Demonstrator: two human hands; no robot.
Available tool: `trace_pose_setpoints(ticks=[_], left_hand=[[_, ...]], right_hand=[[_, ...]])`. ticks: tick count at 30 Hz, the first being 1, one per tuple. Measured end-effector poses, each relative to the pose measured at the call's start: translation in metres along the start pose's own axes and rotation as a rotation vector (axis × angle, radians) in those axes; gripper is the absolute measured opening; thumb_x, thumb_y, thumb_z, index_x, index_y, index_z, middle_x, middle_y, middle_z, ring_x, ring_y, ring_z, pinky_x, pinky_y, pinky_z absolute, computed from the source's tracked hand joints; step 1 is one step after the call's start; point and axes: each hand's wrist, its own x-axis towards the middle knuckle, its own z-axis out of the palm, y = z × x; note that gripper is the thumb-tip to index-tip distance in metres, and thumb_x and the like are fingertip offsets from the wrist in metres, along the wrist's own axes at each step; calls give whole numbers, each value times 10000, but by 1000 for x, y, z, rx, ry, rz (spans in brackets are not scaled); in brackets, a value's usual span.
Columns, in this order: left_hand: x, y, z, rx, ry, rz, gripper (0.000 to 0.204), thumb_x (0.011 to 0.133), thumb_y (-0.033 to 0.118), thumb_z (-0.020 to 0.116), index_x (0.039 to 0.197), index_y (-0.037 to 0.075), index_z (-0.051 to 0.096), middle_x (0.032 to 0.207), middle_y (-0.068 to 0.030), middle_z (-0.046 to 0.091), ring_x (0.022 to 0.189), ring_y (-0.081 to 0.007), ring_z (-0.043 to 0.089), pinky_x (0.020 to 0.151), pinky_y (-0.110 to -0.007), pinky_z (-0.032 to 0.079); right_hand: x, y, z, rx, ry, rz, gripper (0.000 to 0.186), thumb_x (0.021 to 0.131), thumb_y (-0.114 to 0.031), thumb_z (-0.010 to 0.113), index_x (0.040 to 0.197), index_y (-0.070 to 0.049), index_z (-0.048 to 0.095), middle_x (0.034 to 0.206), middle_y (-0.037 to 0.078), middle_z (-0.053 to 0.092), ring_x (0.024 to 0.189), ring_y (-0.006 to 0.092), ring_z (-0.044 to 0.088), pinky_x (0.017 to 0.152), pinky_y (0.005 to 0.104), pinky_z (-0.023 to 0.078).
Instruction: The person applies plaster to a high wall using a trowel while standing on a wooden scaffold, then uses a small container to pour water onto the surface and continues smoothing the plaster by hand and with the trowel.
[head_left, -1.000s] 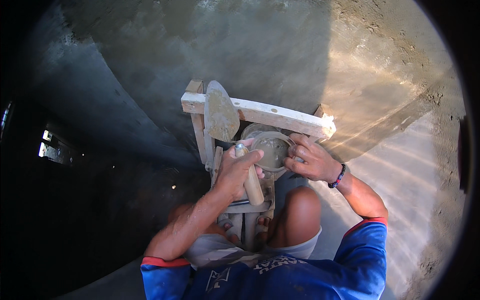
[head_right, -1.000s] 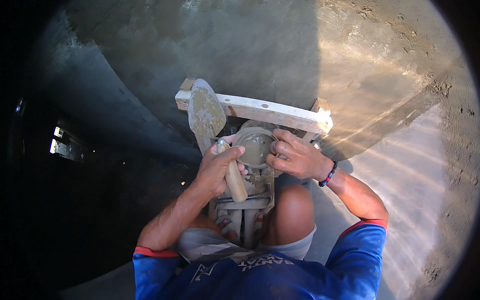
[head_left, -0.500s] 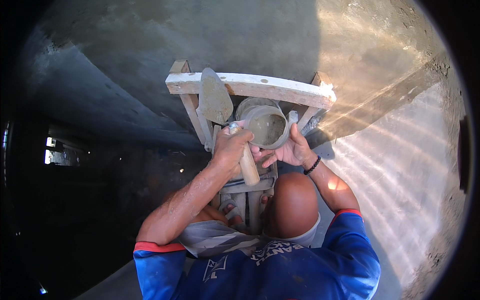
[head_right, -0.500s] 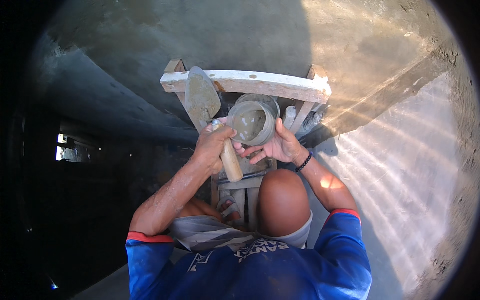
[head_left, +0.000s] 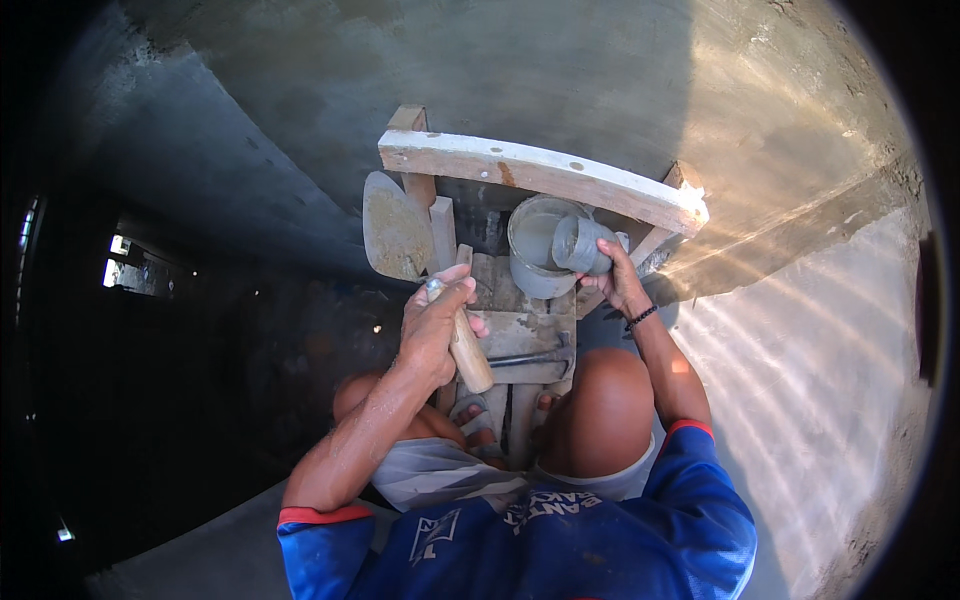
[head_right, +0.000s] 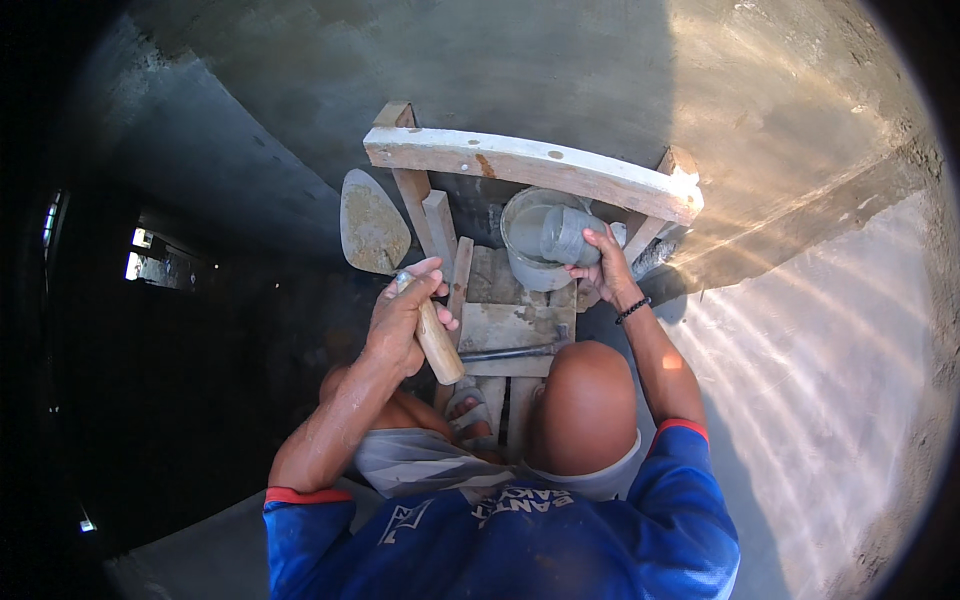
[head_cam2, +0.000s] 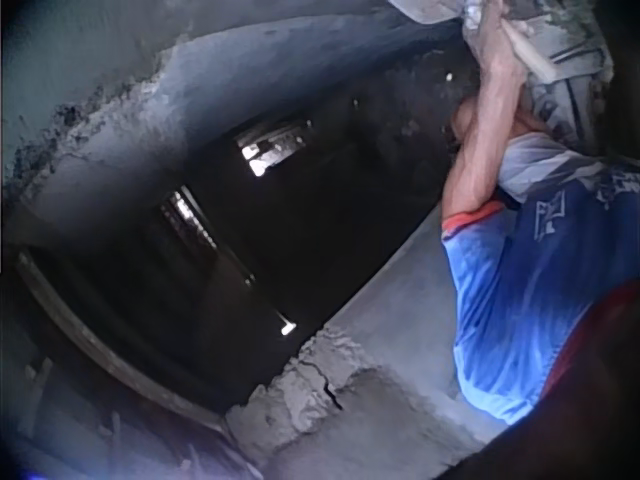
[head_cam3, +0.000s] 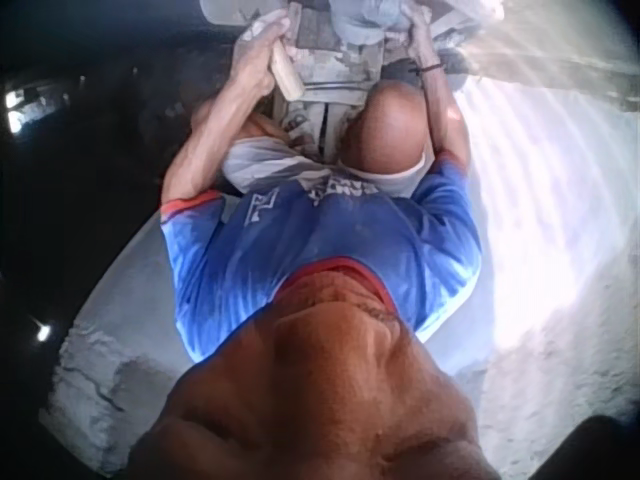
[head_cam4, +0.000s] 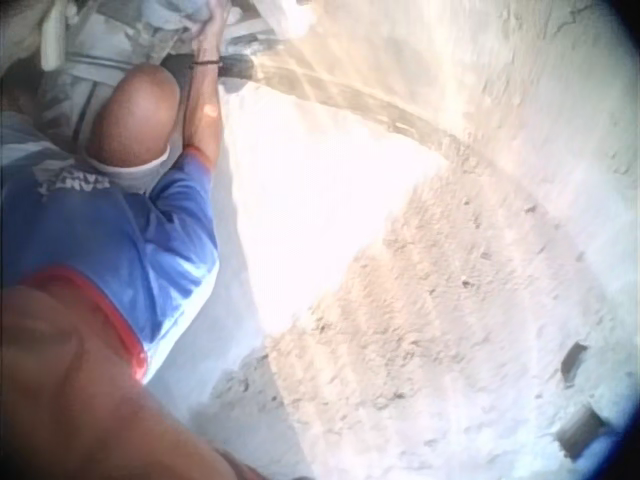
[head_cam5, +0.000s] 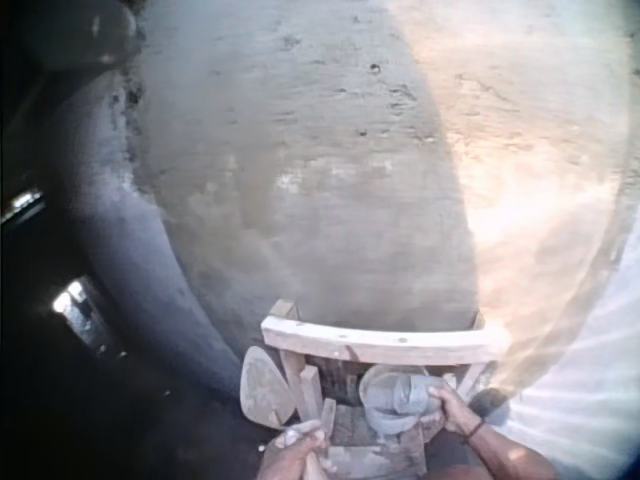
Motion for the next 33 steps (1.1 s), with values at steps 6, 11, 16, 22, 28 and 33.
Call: trace_pose_setpoints(ticks=[6,11,16,22,28,33], left_hand=[[-11,-2,-11,-98,34,51,355,874,146,658,1188,36,535,831,-42,541,518,-132,563,487,-305,513],[-14,-4,-19,-113,38,41,357,898,146,629,1214,34,507,824,-49,538,540,-157,572,528,-340,525],[-18,-2,-16,-126,36,33,341,888,142,640,1191,36,526,841,-43,542,561,-146,572,535,-331,523],[-24,2,-14,-139,18,24,322,887,132,640,1178,43,535,839,-43,549,593,-140,562,560,-323,514],[-26,2,-16,-163,13,20,266,886,126,640,1130,56,561,822,-44,545,605,-140,552,559,-311,503],[-28,4,-18,-163,24,24,247,884,126,643,1112,58,576,818,-40,550,602,-138,552,560,-305,502]], right_hand=[[52,-20,8,-1481,231,-414,832,644,-382,758,1321,-32,423,1205,266,541,1056,407,589,867,432,509],[71,-12,35,-1760,134,-201,796,626,-356,758,1319,-109,453,1168,281,551,1104,434,547,970,447,441],[86,-5,34,-1926,56,-242,720,613,-317,774,1245,-109,499,1111,281,576,1039,432,576,903,467,467],[101,-6,38,-1889,23,-116,629,638,-317,740,1188,-87,539,1007,248,640,1002,405,599,886,466,464],[108,-2,30,-1922,38,-266,622,660,-329,724,1195,-79,531,1010,242,645,987,405,605,884,464,468],[108,9,37,-2017,85,-287,704,654,-388,743,1241,-90,494,1049,263,634,996,411,606,884,474,468]])
